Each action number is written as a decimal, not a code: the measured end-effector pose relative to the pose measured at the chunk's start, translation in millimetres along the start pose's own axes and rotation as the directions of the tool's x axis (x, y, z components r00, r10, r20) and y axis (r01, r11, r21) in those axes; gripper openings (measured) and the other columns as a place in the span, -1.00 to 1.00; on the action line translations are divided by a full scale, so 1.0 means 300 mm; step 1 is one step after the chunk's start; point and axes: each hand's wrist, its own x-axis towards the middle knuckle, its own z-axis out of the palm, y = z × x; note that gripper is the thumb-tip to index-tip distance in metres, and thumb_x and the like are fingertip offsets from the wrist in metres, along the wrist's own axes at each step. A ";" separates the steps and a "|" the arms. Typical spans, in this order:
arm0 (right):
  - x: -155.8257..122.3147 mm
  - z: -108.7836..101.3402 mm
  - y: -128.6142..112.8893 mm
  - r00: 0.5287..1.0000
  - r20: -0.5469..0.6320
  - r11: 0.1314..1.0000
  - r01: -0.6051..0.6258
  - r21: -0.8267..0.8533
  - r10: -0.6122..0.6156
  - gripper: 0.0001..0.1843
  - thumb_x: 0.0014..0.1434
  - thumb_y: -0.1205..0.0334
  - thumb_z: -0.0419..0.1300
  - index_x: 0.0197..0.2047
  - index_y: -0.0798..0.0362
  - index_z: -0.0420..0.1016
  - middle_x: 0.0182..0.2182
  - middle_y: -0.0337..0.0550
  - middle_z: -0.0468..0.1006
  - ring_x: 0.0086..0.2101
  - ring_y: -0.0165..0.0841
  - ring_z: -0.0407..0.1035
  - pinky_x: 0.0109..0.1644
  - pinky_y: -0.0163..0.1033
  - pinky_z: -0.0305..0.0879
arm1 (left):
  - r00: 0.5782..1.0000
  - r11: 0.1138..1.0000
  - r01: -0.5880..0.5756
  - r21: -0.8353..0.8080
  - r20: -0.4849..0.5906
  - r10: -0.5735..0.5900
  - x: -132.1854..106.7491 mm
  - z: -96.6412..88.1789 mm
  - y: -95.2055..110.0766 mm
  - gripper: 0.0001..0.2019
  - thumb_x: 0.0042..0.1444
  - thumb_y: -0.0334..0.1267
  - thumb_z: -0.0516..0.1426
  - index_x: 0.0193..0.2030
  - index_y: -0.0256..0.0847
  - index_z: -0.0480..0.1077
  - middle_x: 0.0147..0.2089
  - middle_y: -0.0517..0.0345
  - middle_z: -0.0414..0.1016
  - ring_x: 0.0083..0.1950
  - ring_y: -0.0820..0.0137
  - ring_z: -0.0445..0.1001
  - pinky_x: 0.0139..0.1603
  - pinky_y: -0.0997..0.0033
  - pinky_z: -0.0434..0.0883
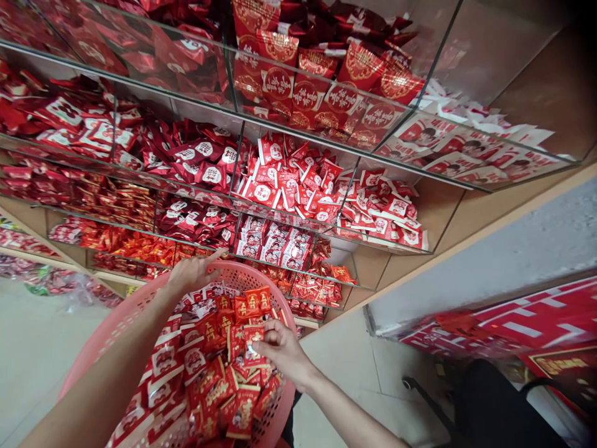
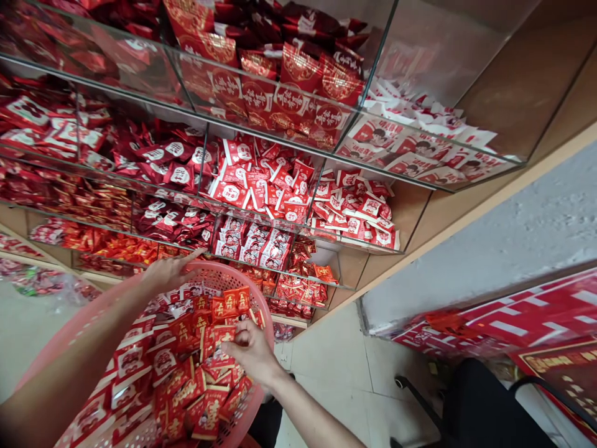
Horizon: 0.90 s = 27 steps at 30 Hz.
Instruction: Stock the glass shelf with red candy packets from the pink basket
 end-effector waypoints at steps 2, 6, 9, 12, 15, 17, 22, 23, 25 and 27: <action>-0.012 0.026 0.000 0.999 0.048 0.999 0.018 0.045 -0.020 -0.41 -0.19 -0.12 0.40 -0.22 0.00 0.27 -0.55 -0.45 0.30 -0.58 -0.54 0.12 -0.49 -0.37 0.04 | 1.000 1.000 -0.002 0.001 -0.008 0.002 0.000 0.001 0.001 -0.33 0.19 0.13 -0.24 0.41 0.01 -0.21 -0.12 -0.08 0.58 -0.14 0.12 0.53 -0.18 0.25 0.37; -0.024 0.050 0.008 0.995 0.086 0.987 0.035 0.155 -0.049 -0.45 -0.15 -0.06 0.41 -0.19 0.01 0.31 -0.53 -0.41 0.37 -0.52 -0.53 0.20 -0.42 -0.37 0.05 | 1.000 1.000 -0.003 0.005 -0.011 0.003 0.002 0.011 -0.003 -0.31 0.18 0.17 -0.25 0.41 -0.01 -0.23 -0.11 -0.11 0.57 -0.13 0.08 0.53 -0.20 0.22 0.37; -0.025 0.040 0.013 0.997 0.044 0.979 0.048 0.196 -0.058 -0.48 -0.14 -0.02 0.42 -0.20 0.02 0.33 -0.53 -0.40 0.40 -0.52 -0.53 0.22 -0.39 -0.36 0.07 | 1.000 1.000 -0.006 0.005 -0.016 0.006 0.001 0.012 -0.002 -0.31 0.19 0.15 -0.24 0.42 -0.02 -0.25 -0.08 -0.12 0.56 -0.13 0.09 0.52 -0.19 0.23 0.37; -0.023 0.025 0.007 0.999 -0.024 0.974 0.034 0.225 -0.029 -0.49 -0.15 0.01 0.43 -0.21 0.02 0.34 -0.53 -0.40 0.41 -0.54 -0.53 0.22 -0.43 -0.37 0.08 | 1.000 1.000 -0.001 0.014 -0.005 0.001 -0.001 0.004 0.002 -0.31 0.19 0.16 -0.24 0.42 -0.02 -0.25 -0.09 -0.11 0.57 -0.13 0.09 0.52 -0.18 0.22 0.37; -0.014 0.025 -0.002 0.997 -0.048 0.941 -0.034 0.337 0.054 -0.46 -0.22 0.04 0.47 -0.21 0.01 0.36 -0.51 -0.39 0.44 -0.50 -0.50 0.29 -0.38 -0.36 0.18 | 1.000 1.000 -0.001 0.017 0.004 0.001 -0.004 -0.002 0.005 -0.32 0.19 0.14 -0.23 0.42 0.00 -0.24 -0.10 -0.09 0.57 -0.12 0.10 0.52 -0.19 0.23 0.36; -0.005 0.033 -0.002 0.995 -0.053 0.910 -0.059 0.411 0.088 -0.44 -0.26 0.08 0.49 -0.21 0.00 0.36 -0.47 -0.38 0.46 -0.42 -0.48 0.35 -0.29 -0.33 0.25 | 1.000 1.000 -0.008 0.009 -0.005 0.008 -0.003 -0.002 0.004 -0.32 0.19 0.14 -0.23 0.41 0.00 -0.23 -0.09 -0.09 0.57 -0.13 0.11 0.52 -0.20 0.25 0.36; 0.007 0.060 0.005 0.998 -0.026 0.898 -0.046 0.437 0.064 -0.51 -0.18 0.11 0.46 -0.20 -0.02 0.36 -0.43 -0.39 0.46 -0.38 -0.50 0.35 -0.22 -0.33 0.24 | 1.000 1.000 -0.004 0.027 -0.008 0.004 0.002 0.007 0.000 -0.31 0.18 0.17 -0.25 0.41 0.00 -0.23 -0.10 -0.08 0.57 -0.15 0.14 0.53 -0.21 0.28 0.35; 0.006 0.066 0.003 0.998 -0.017 0.904 -0.052 0.424 0.066 -0.51 -0.17 0.11 0.45 -0.20 -0.02 0.36 -0.43 -0.39 0.45 -0.38 -0.50 0.35 -0.22 -0.33 0.23 | 1.000 1.000 -0.002 0.028 -0.005 0.002 0.002 0.008 0.000 -0.31 0.18 0.16 -0.25 0.41 0.01 -0.23 -0.09 -0.07 0.57 -0.15 0.15 0.53 -0.21 0.29 0.35; 0.003 0.077 -0.005 0.997 -0.011 0.913 -0.069 0.402 0.080 -0.50 -0.18 0.09 0.45 -0.20 -0.02 0.35 -0.43 -0.40 0.44 -0.37 -0.51 0.34 -0.23 -0.35 0.21 | 1.000 1.000 0.002 0.021 -0.005 -0.002 0.001 0.008 0.001 -0.32 0.18 0.16 -0.24 0.41 0.01 -0.23 -0.09 -0.07 0.57 -0.14 0.15 0.52 -0.19 0.29 0.35; 0.003 0.083 -0.012 0.995 -0.011 0.920 -0.085 0.383 0.096 -0.48 -0.19 0.07 0.45 -0.20 -0.03 0.34 -0.43 -0.41 0.42 -0.37 -0.52 0.32 -0.25 -0.37 0.18 | 1.000 1.000 0.003 0.014 -0.008 -0.003 -0.001 0.005 0.002 -0.32 0.18 0.15 -0.24 0.41 0.00 -0.22 -0.08 -0.08 0.57 -0.13 0.14 0.52 -0.18 0.28 0.35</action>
